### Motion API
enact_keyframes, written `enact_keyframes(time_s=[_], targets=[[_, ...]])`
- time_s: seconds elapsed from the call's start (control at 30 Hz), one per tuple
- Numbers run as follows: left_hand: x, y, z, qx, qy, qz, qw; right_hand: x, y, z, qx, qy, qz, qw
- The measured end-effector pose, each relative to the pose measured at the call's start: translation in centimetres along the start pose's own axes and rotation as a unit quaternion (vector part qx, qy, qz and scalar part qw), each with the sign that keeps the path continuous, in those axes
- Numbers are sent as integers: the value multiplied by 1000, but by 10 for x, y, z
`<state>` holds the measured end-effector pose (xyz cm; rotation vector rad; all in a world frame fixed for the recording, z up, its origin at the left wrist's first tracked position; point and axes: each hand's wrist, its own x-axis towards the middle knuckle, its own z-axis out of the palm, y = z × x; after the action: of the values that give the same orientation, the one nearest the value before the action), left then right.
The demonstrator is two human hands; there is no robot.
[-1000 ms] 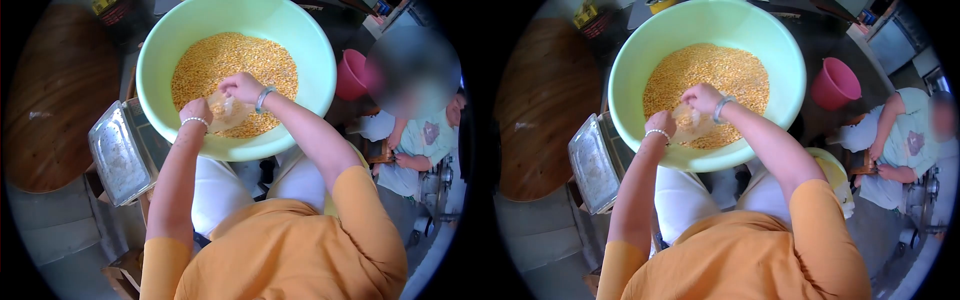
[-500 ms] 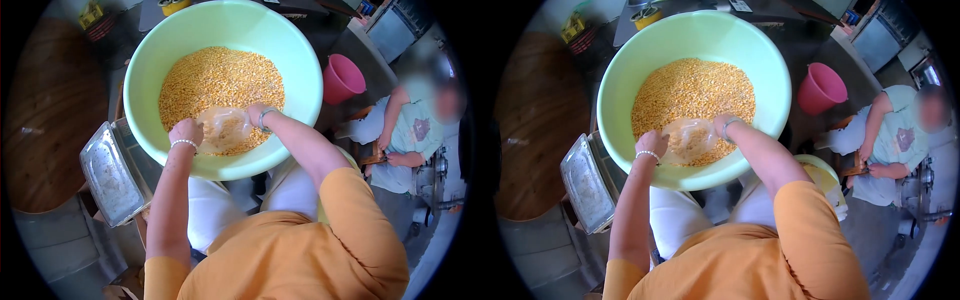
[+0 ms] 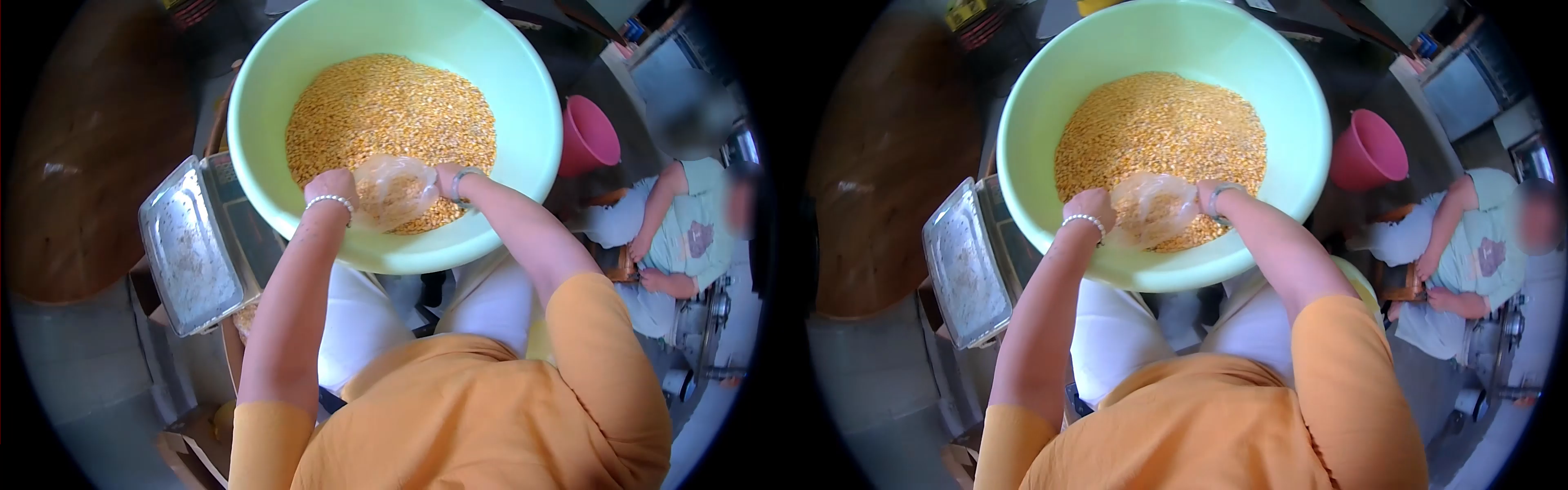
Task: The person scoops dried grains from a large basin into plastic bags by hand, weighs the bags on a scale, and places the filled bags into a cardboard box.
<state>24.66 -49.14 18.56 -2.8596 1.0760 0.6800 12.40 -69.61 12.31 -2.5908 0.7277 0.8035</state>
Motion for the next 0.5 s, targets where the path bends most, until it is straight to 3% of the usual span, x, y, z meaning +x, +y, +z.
enact_keyframes(time_s=[0.1,0.2,0.27,0.37,0.5], targets=[[-4,-2,0,-4,8,0,1000,-14,-3,-22,17,26,8,999],[-3,-1,2,-15,11,-1,1000,27,31,-12,41,157,-29,986],[-2,0,2,-16,4,-5,1000,-4,12,-38,243,168,17,955],[-8,3,-7,-21,1,-5,1000,-45,-28,-72,430,114,8,895],[-5,3,-2,-26,14,-12,999,-63,-85,-67,369,41,-111,922]])
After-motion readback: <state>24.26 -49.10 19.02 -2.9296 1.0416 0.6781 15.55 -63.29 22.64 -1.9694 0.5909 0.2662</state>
